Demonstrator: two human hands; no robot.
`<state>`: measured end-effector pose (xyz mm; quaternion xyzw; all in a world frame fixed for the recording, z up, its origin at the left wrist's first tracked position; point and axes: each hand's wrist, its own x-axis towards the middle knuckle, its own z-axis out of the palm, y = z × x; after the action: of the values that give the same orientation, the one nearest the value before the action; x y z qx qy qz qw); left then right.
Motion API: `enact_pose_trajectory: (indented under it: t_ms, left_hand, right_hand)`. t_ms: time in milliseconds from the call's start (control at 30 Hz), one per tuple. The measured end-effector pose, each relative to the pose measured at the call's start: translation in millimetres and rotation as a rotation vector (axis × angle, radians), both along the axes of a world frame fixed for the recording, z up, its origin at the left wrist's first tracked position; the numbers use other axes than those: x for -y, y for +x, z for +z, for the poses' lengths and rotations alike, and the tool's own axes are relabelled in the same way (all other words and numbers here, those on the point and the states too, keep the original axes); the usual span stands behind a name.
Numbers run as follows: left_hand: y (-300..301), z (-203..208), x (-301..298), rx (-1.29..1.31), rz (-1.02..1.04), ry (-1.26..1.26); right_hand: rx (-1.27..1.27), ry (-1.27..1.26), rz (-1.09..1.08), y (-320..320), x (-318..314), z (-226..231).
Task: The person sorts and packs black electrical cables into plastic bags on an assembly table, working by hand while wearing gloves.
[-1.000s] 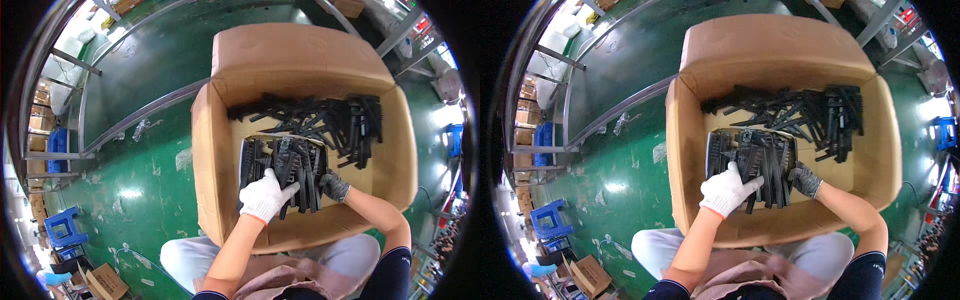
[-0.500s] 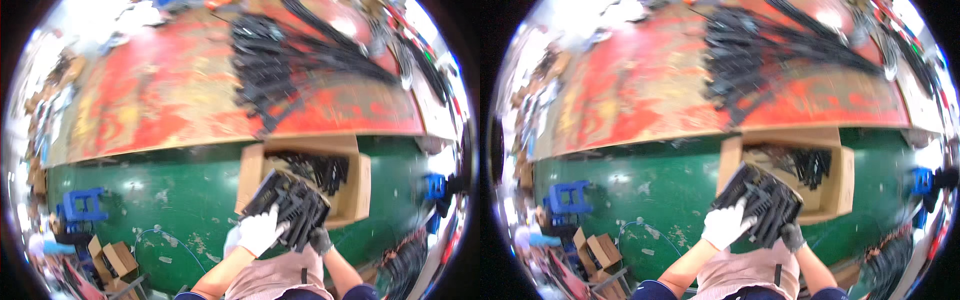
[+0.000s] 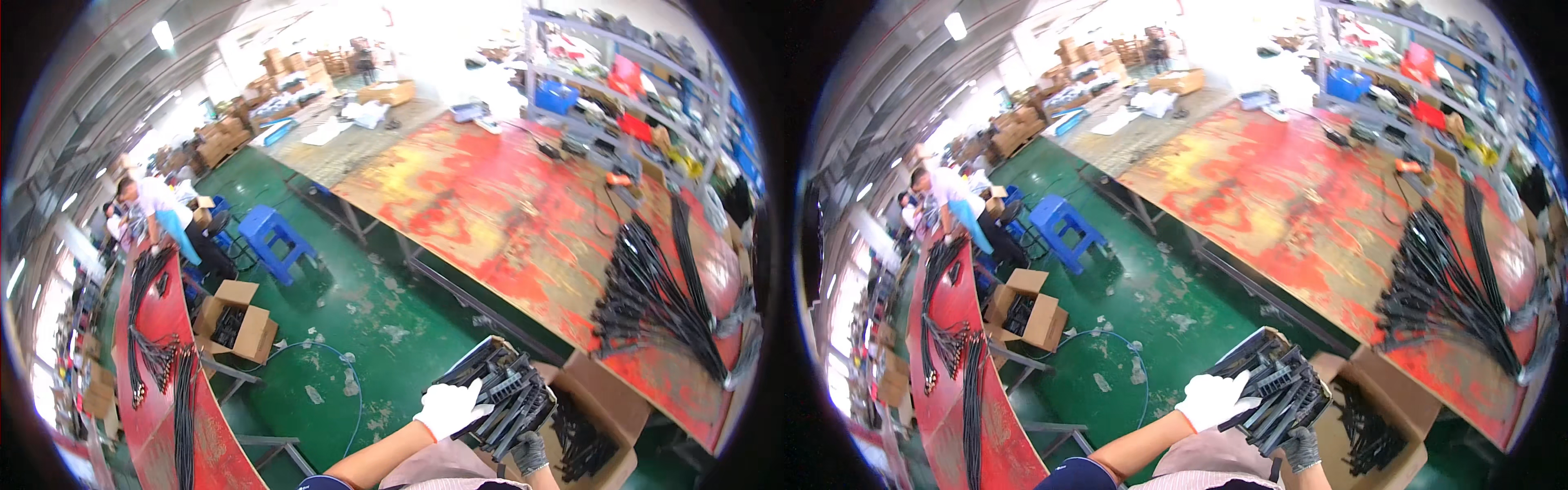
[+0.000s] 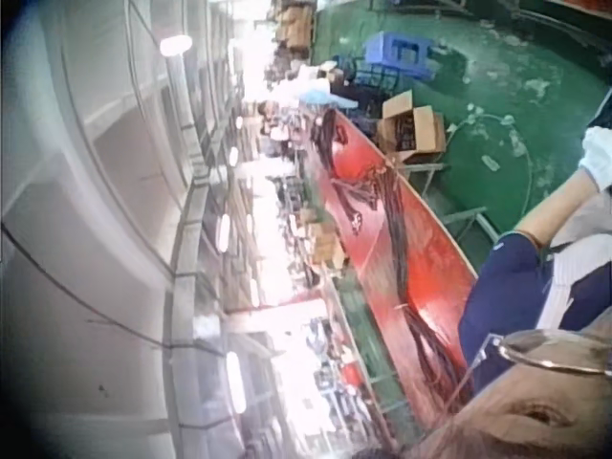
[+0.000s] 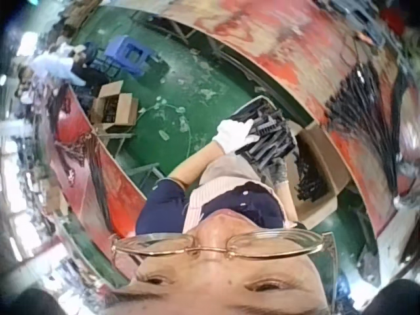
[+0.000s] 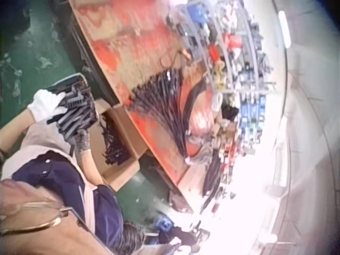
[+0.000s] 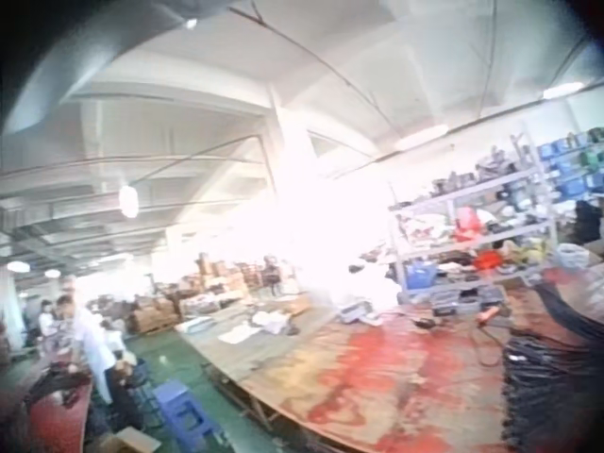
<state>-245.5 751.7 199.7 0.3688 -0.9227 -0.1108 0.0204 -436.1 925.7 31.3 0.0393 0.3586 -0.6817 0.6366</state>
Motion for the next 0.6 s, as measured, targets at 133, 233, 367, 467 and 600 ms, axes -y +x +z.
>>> enact_pose_trajectory:
  t_ms: [133,233,367,467,600]
  left_hand:
    - [56,9,51,0.026,0.178,0.114]
    - [103,17,97,0.081,0.28,0.189]
    - [175,30,179,0.085,0.421,0.16]
    - [228,34,240,0.024,0.471,-0.054]
    - [281,60,308,-0.129,0.596,-0.179]
  right_hand:
    - [0.043,0.004,0.117,32,81,6]
    - [0.054,0.037,0.209,59,138,-25]
    - [0.1,0.158,0.357,113,242,-25]
    - [-0.054,0.081,0.424,162,328,1]
    - [0.099,0.085,0.52,192,441,-6]
